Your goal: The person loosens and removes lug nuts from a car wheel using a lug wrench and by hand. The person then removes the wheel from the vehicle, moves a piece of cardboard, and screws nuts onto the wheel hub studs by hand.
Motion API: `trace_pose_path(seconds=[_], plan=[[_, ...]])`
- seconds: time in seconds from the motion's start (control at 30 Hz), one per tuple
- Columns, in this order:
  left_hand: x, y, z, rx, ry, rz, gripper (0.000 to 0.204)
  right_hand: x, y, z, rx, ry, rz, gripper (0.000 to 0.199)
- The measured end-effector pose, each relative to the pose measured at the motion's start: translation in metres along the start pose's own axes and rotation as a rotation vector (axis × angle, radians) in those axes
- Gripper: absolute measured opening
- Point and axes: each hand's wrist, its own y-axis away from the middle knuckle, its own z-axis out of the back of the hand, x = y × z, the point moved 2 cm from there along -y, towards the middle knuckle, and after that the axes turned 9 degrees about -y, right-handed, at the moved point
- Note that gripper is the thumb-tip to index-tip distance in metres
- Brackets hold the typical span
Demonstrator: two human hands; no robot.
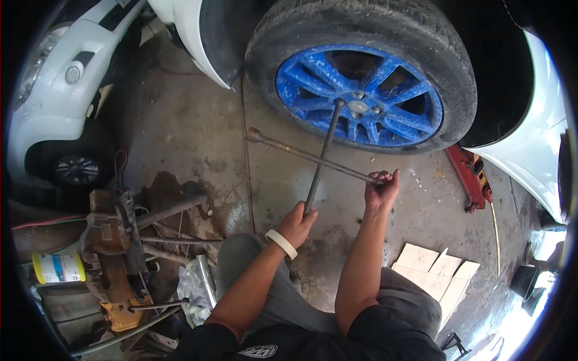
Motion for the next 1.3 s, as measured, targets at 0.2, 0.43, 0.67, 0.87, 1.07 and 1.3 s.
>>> trace_pose_path(seconds=[0.2,0.43,0.67,0.87,1.07,1.3], plan=[[-0.004,0.009,-0.007,-0.086,0.044,-0.054,0.023,-0.001,0.0,-0.006,0.067,-0.168,-0.101,0.042],[0.002,0.009,-0.002,-0.073,0.12,-0.05,0.02,0.0,0.008,-0.01,0.164,-0.248,-0.095,0.041],[0.005,0.014,-0.005,-0.043,0.186,-0.021,0.019,-0.003,0.025,-0.021,0.225,-0.217,-0.123,0.043],[0.003,0.005,0.003,0.053,0.303,0.031,0.022,-0.001,0.078,-0.101,0.373,0.033,0.041,0.041],[-0.016,0.003,0.012,0.295,0.654,0.015,0.034,-0.027,0.112,-0.168,0.486,0.38,0.265,0.035],[0.002,-0.051,0.045,-0.236,0.331,0.132,0.045,-0.023,0.109,-0.174,0.674,0.317,0.154,0.037]])
